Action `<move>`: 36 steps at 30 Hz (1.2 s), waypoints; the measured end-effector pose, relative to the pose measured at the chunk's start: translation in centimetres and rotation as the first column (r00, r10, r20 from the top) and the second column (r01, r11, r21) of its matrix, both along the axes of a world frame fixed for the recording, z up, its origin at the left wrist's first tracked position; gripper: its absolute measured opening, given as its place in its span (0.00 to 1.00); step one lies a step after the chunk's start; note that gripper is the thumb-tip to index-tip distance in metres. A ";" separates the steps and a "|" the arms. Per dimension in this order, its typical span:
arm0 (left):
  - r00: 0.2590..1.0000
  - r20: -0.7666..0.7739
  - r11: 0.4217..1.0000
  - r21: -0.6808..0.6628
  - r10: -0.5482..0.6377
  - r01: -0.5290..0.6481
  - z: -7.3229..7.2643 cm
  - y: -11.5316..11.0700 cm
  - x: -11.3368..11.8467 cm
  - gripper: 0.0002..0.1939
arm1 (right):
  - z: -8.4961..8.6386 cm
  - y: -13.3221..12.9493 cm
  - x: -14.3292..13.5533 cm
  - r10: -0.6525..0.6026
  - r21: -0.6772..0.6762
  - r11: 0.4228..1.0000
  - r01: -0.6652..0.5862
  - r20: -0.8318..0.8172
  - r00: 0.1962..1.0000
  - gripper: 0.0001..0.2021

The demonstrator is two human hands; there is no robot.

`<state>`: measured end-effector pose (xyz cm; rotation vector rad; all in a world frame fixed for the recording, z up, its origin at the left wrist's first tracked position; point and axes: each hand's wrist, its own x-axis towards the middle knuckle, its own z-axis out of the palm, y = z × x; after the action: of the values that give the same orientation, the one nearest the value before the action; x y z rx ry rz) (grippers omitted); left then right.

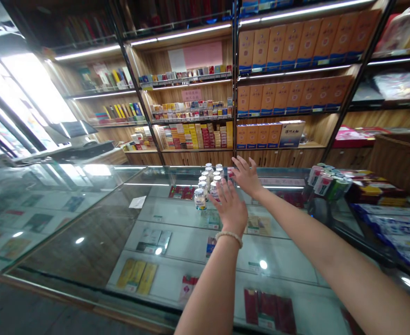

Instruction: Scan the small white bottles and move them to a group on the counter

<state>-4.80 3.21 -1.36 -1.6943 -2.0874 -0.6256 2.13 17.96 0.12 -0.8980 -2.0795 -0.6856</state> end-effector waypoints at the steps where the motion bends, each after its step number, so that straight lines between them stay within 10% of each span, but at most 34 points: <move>1: 1.000 0.001 1.000 -0.003 -0.002 0.002 0.0 0.0 0.0 0.40 | 0.0 0.0 0.0 0.002 0.000 1.000 -0.002 0.000 1.000 0.14; 36: 1.000 -0.005 0.999 -0.037 -0.001 0.001 0.1 0.1 0.2 0.42 | 0.5 0.1 0.1 -0.020 -0.133 0.991 0.022 0.015 1.000 0.18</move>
<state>-4.62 3.33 -1.21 -1.7153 -2.1068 -0.5859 2.24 18.04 0.57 -0.9932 -2.1510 -0.5697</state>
